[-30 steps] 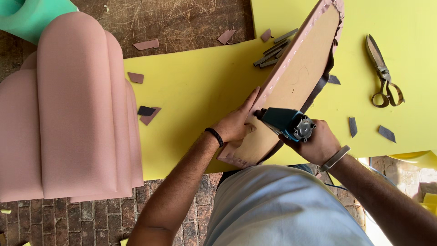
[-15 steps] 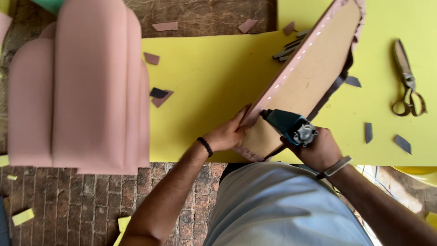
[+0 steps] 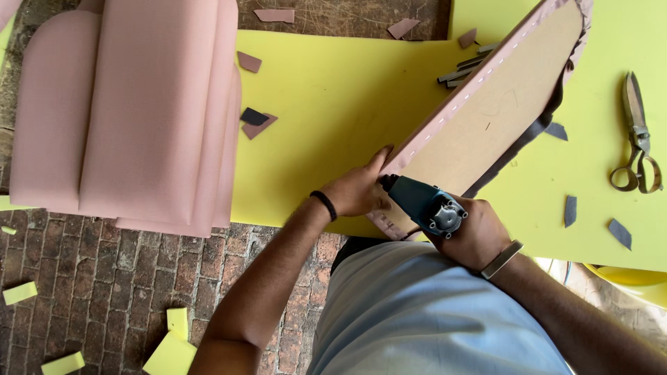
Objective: The person staples pink fabric onto a cardboard-backed foam piece using a pneumatic staple gun, trims excess fabric with scissors, and flips the piece to continue securing the edges. The work is performed on a yellow foam-covered workbench with additional foam pieces and tools nearby.
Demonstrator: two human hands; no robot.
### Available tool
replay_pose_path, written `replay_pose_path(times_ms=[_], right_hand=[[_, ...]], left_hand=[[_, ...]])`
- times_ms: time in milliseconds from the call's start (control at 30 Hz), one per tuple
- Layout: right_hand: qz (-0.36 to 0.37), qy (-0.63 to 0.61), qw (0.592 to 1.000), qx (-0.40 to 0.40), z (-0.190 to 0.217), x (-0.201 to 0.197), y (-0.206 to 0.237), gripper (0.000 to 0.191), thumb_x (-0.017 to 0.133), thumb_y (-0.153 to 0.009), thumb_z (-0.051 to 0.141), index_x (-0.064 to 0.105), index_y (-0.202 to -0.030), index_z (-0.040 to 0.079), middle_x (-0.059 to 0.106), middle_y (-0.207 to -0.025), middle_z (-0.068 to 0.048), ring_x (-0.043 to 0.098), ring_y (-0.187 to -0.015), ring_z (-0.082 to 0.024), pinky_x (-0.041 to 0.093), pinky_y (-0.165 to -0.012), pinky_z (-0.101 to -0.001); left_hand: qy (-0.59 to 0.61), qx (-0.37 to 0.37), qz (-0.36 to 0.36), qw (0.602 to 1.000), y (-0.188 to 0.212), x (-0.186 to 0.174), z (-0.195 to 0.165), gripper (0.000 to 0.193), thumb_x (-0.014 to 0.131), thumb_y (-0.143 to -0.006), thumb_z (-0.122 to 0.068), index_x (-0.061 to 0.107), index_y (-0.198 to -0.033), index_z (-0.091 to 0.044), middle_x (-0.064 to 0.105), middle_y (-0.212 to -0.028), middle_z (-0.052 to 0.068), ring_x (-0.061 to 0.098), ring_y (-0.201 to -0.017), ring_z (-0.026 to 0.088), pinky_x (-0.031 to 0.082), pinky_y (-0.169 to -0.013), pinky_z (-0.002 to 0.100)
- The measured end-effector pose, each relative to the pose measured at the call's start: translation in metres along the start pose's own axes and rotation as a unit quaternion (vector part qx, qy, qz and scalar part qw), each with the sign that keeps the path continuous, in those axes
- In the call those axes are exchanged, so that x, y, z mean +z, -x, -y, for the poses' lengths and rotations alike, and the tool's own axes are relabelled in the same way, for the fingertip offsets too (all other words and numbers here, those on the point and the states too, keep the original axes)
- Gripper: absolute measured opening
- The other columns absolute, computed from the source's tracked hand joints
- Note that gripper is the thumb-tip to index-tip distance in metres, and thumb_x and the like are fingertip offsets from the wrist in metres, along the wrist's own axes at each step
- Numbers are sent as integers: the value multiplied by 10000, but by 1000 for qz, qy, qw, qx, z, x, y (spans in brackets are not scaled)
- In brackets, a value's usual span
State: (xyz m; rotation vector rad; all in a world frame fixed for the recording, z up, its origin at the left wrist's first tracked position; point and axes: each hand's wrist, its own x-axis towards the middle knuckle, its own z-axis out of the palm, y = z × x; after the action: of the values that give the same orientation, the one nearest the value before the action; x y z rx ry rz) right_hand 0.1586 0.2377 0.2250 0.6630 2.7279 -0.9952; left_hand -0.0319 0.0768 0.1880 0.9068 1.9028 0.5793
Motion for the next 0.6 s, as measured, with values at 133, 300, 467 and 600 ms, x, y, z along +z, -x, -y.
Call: replay_pose_path(times_ms=[133,300,467,600], right_hand=[[9,-26,1000,6,9,-4,3,353,818,-745,279,736,-1029,86,760,-796,-166,763,-733,-326,605,-677,-424],[59,7,998,-32,17,-5,4,318,805,-701,233,733,-978,95,766,-792,-151,760,-741,-330,615,-718,-413],[66,-6,997,-47,2,4,3,367,807,-694,222,739,-1036,109,767,-810,-156,744,-762,-361,602,-699,-428],[41,18,999,20,-40,12,-1,337,818,-728,299,755,-985,90,771,-823,-173,760,-767,-362,612,-722,-428]], left_hand=[[304,192,8,933,8,11,34,938,682,-895,-301,171,-1638,-42,551,-1478,180,621,-1098,201,524,-996,362],[556,194,-101,802,-10,51,61,703,439,-1089,-433,386,-1605,42,497,-1575,185,559,-1351,208,472,-1123,403],[576,211,-70,786,-11,56,62,776,398,-1076,-552,342,-1609,8,400,-1670,176,427,-1517,237,322,-1264,408],[604,95,-53,790,-5,45,62,913,363,-954,-694,272,-1610,-65,409,-1622,174,424,-1481,275,337,-1209,440]])
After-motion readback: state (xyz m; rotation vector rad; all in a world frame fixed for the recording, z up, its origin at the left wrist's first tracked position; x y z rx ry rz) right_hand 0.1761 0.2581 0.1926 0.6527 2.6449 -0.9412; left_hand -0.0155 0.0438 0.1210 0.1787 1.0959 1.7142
